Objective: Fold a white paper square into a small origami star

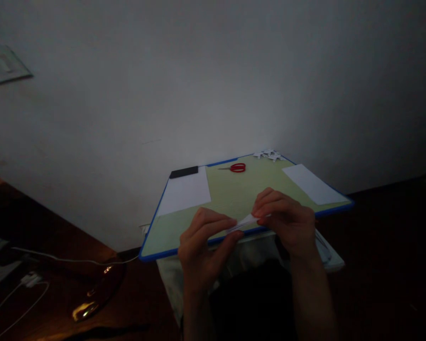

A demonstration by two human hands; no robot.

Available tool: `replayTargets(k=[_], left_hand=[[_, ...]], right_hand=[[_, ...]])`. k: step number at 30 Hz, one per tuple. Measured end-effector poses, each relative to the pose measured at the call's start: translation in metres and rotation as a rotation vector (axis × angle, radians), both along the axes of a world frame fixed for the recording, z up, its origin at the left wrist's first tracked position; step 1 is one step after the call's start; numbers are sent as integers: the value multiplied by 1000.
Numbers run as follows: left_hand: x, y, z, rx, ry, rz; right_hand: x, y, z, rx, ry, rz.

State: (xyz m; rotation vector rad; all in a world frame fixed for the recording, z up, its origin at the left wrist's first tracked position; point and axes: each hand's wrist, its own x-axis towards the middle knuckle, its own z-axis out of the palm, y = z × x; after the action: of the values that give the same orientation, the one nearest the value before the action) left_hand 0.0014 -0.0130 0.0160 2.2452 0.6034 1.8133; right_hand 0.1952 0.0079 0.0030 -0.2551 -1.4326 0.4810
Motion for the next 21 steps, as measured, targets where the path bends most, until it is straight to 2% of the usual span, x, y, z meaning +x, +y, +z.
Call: replayTargets(k=[14, 21], left_hand=[[3, 2, -2, 34, -46, 13], [2, 3, -3, -21, -77, 61]], right_hand=[[-1, 3, -3, 4, 6, 55], [-1, 3, -3, 4, -7, 55]])
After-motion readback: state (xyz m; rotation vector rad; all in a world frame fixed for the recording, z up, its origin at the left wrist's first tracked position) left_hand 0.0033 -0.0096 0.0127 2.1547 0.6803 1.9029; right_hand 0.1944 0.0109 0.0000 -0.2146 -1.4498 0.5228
